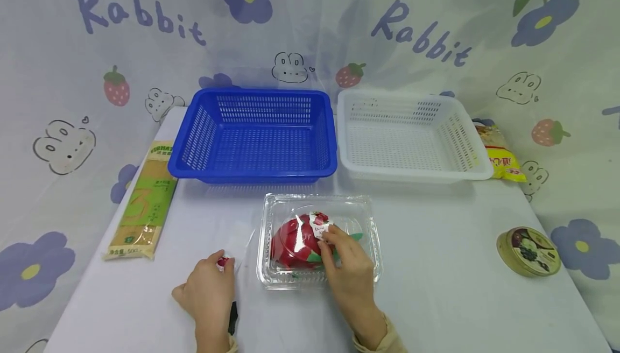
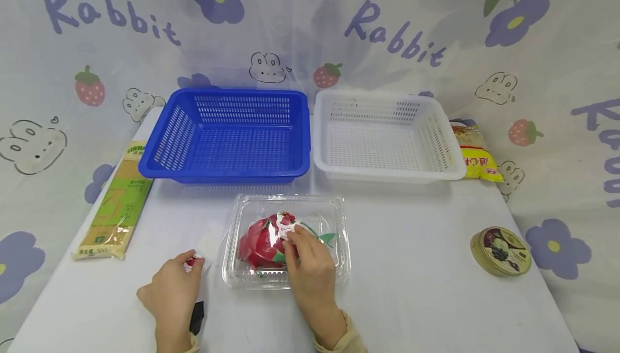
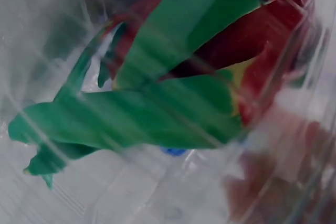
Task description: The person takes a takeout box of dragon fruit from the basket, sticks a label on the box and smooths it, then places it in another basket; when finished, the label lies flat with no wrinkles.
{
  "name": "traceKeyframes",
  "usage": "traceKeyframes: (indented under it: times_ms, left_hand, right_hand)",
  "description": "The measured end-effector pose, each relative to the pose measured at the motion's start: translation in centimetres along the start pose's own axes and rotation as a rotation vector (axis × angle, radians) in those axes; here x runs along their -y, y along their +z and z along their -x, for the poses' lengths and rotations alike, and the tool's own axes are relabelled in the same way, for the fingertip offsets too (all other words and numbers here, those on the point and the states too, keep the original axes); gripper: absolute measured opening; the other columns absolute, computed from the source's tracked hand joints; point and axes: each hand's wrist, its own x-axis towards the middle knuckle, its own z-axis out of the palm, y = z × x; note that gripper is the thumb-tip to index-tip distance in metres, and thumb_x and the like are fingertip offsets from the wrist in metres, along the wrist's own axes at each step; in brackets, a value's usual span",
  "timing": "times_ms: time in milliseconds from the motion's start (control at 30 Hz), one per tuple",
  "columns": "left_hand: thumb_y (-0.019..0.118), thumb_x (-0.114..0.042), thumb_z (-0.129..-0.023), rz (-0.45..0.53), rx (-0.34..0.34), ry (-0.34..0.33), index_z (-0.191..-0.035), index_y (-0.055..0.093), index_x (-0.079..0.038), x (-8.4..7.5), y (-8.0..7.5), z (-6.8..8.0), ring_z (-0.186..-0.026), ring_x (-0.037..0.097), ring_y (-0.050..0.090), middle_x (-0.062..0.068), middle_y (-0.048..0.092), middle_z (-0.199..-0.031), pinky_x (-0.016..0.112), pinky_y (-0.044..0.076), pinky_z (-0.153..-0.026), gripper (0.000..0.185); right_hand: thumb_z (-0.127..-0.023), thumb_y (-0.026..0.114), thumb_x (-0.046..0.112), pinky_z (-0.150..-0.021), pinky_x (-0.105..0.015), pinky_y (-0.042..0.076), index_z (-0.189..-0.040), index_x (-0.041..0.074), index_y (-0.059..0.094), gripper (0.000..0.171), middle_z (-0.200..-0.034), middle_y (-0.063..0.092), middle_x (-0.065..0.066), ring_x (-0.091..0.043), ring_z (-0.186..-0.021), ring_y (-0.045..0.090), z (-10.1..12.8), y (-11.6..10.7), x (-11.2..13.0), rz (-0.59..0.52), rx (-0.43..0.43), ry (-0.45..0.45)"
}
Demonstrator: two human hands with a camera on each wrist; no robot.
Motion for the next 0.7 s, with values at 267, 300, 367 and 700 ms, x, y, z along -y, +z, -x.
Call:
traceKeyframes:
  times_ms: [267,300,367,700]
  left_hand:
    - [0.062,-0.023,-0.089,-0.029,-0.031,0.004,-0.117,0.066,0.001,0.27,-0.17,0.17,-0.090,0.053,0.063,0.026,0.064,-0.112,0.056,0.033,-0.068,0.037]
    - [0.062,-0.024,-0.089,-0.035,-0.020,0.003,-0.118,0.065,0.000,0.28,-0.21,0.22,-0.091,0.054,0.062,0.026,0.064,-0.113,0.057,0.034,-0.069,0.038]
    - [0.062,-0.025,-0.089,-0.052,0.017,0.001,-0.120,0.064,-0.001,0.28,-0.25,0.37,-0.094,0.056,0.059,0.027,0.061,-0.116,0.060,0.034,-0.071,0.039]
    - [0.068,-0.027,-0.086,-0.042,0.028,0.049,-0.125,0.057,0.001,-0.34,-0.29,0.77,-0.134,0.066,0.015,0.040,0.027,-0.144,0.080,0.010,-0.099,0.049]
  right_hand:
    - [-0.061,0.086,-0.004,-0.071,-0.030,0.059,-0.088,0.001,0.072,0.030,-0.096,0.075,-0.014,-0.025,-0.084,0.074,-0.16,0.04,0.08,0.011,-0.019,-0.040]
    - [-0.062,0.086,-0.004,-0.071,-0.030,0.059,-0.088,0.001,0.072,0.030,-0.096,0.075,-0.014,-0.025,-0.084,0.074,-0.13,0.01,0.06,0.014,-0.015,-0.038]
    - [-0.063,0.086,-0.002,-0.072,-0.030,0.059,-0.088,0.001,0.072,0.028,-0.096,0.075,-0.013,-0.025,-0.085,0.073,-0.05,-0.06,0.04,0.022,-0.002,-0.028]
    - [-0.068,0.084,0.005,-0.077,-0.034,0.058,-0.092,0.004,0.073,0.027,-0.096,0.075,-0.011,-0.025,-0.087,0.072,0.26,-0.22,-0.26,0.042,0.056,-0.013]
